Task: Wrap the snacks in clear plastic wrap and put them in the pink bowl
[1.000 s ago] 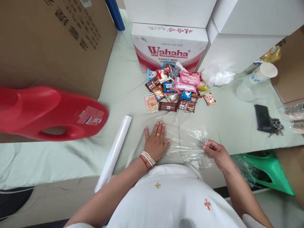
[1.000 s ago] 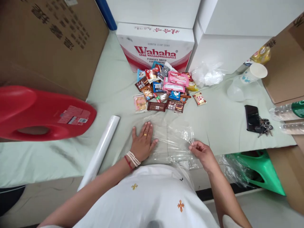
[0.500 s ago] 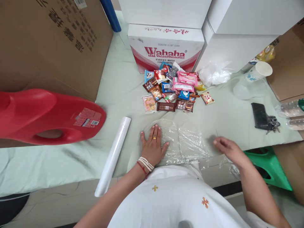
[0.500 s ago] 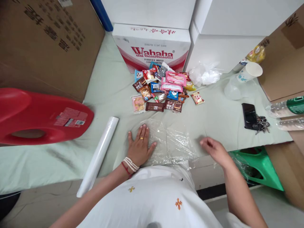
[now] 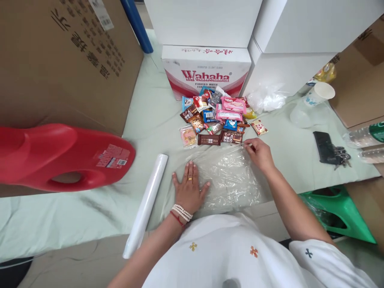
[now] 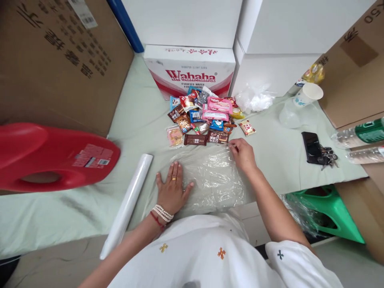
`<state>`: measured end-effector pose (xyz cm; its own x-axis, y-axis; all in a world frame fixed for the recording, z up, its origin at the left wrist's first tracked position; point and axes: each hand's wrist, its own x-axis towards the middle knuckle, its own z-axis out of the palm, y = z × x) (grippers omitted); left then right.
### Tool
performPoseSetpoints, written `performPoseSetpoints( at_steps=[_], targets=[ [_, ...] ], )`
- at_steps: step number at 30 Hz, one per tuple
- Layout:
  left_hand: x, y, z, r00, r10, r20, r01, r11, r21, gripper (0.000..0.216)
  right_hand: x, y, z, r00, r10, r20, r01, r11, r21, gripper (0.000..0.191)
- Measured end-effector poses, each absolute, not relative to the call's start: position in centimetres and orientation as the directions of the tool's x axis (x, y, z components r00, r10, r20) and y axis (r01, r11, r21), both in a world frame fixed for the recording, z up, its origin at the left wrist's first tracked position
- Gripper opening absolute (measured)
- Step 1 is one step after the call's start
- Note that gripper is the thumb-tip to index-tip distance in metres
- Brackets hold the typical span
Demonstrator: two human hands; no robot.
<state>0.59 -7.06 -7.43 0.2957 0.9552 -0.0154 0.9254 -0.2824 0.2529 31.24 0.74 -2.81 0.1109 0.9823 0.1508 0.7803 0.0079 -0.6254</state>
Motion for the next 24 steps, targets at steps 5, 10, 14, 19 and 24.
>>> performPoseSetpoints(
  at_steps=[5, 10, 14, 19, 24],
  targets=[
    [-0.1, -6.4, -6.0, 0.302, 0.952, 0.056, 0.917, -0.306, 0.255, 0.069, 30.0, -3.7, -2.7, 0.006, 0.964, 0.267, 0.845, 0.138, -0.517, 0.034],
    [-0.7, -6.3, -6.1, 0.42, 0.908, -0.01, 0.881, -0.405, 0.247, 0.057, 32.0, -8.2, -4.3, -0.266, 0.963, 0.039, 0.837, 0.251, -0.486, 0.033],
    [-0.7, -7.6, -6.9, 0.541, 0.841, -0.032, 0.812, -0.511, 0.282, 0.059, 34.3, -5.6, -2.3, -0.038, 0.989, 0.146, 0.915, 0.093, -0.394, 0.037],
    [-0.6, -8.0, -6.9, 0.523, 0.852, -0.017, 0.822, -0.499, 0.274, 0.059, 30.2, 3.3, 0.3, -0.105, 0.988, 0.115, 0.977, 0.124, -0.175, 0.038],
    [-1.3, -7.2, -7.1, 0.472, 0.882, 0.014, 0.846, -0.457, 0.274, 0.058, 27.8, 7.3, 0.4, -0.182, 0.964, -0.192, 0.983, 0.184, -0.007, 0.041]
  ],
)
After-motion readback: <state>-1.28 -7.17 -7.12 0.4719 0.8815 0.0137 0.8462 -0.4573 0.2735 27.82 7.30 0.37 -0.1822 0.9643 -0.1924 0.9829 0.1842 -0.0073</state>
